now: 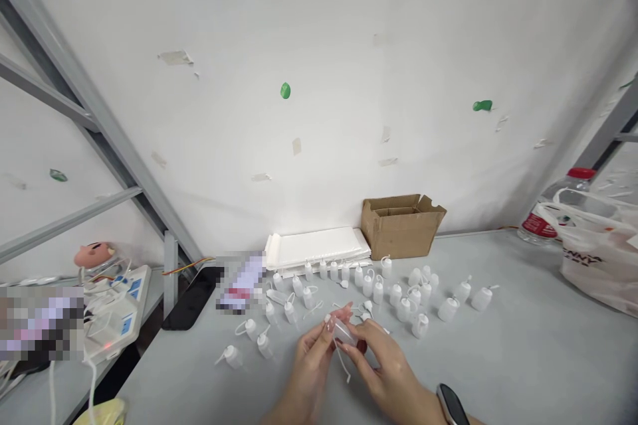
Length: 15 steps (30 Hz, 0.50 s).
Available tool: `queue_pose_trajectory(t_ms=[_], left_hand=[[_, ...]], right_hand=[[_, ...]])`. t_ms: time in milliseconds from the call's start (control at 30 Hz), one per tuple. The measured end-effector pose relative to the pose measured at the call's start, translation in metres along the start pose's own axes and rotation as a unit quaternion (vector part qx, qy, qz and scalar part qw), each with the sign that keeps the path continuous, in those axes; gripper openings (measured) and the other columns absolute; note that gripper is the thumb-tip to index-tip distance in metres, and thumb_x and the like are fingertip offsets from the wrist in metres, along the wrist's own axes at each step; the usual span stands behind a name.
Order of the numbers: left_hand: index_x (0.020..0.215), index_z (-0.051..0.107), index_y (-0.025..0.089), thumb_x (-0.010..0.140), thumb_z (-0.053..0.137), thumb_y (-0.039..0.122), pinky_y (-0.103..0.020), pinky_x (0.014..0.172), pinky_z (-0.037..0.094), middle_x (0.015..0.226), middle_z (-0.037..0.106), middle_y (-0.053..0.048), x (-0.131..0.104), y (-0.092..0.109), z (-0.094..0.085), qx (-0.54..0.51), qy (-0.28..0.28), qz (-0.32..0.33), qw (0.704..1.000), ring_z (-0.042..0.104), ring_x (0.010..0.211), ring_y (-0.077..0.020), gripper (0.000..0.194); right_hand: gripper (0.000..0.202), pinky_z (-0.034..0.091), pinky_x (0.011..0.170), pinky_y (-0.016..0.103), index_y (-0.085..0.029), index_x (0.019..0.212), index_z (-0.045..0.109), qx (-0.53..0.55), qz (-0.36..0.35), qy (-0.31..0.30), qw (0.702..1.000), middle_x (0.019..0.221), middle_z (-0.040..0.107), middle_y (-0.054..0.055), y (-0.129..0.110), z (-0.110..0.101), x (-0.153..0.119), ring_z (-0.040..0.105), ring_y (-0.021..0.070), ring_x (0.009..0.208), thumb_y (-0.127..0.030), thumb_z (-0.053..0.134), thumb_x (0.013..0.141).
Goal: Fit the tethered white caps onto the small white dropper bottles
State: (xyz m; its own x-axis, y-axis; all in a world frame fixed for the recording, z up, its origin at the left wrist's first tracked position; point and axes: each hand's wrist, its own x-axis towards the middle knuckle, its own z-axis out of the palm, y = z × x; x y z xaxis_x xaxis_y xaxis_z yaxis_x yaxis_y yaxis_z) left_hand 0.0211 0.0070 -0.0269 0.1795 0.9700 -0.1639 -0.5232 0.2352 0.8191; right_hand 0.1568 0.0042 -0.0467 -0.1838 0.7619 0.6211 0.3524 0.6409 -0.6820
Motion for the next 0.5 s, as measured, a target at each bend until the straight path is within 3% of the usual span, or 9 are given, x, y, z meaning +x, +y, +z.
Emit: queue_pose_trajectory(t_ms=[100,200,333,500], left_hand=[[0.093,0.072,0.013,0.067,0.07,0.045,-0.044,0.106,0.027,0.115,0.063,-0.015,0.002,0.003,-0.001,0.024,0.016,0.0,1.0,0.041,0.124,-0.0325,0.041],[0.095,0.071,0.012,0.069,0.066,0.05,-0.046,0.107,0.023,0.119,0.061,-0.016,0.004,0.008,-0.002,0.023,0.011,-0.006,1.0,0.038,0.126,-0.0332,0.046],[0.096,0.07,0.013,0.069,0.064,0.054,-0.045,0.108,0.022,0.119,0.061,-0.015,0.005,0.015,-0.003,0.015,0.007,-0.022,1.0,0.038,0.127,-0.0321,0.05],[0.083,0.073,0.013,0.058,0.074,0.053,-0.046,0.105,0.027,0.105,0.068,-0.015,0.008,0.012,-0.002,-0.001,0.047,-0.025,0.999,0.047,0.118,-0.0342,0.048]], right_hand=[[0.024,0.044,0.058,0.027,-0.017,0.081,0.062,0.132,0.186,-0.054,0.972,0.067,0.06,0.003,-0.003,-0.001,0.009,0.053,0.0145,0.06,-0.039,0.053,0.084],[0.037,0.04,0.051,0.023,-0.015,0.068,0.06,0.322,0.314,-0.105,0.887,0.057,0.056,0.0,-0.003,-0.001,0.019,0.049,0.0107,0.05,-0.051,0.06,0.075],[0.037,0.037,0.049,0.02,-0.012,0.066,0.062,0.475,0.36,-0.128,0.793,0.058,0.059,0.002,-0.004,0.0,0.022,0.047,0.0071,0.046,-0.048,0.067,0.07],[0.033,0.036,0.049,0.018,-0.009,0.067,0.065,0.527,0.383,-0.131,0.747,0.059,0.063,0.005,-0.003,-0.001,0.02,0.05,0.0063,0.046,-0.041,0.068,0.073]])
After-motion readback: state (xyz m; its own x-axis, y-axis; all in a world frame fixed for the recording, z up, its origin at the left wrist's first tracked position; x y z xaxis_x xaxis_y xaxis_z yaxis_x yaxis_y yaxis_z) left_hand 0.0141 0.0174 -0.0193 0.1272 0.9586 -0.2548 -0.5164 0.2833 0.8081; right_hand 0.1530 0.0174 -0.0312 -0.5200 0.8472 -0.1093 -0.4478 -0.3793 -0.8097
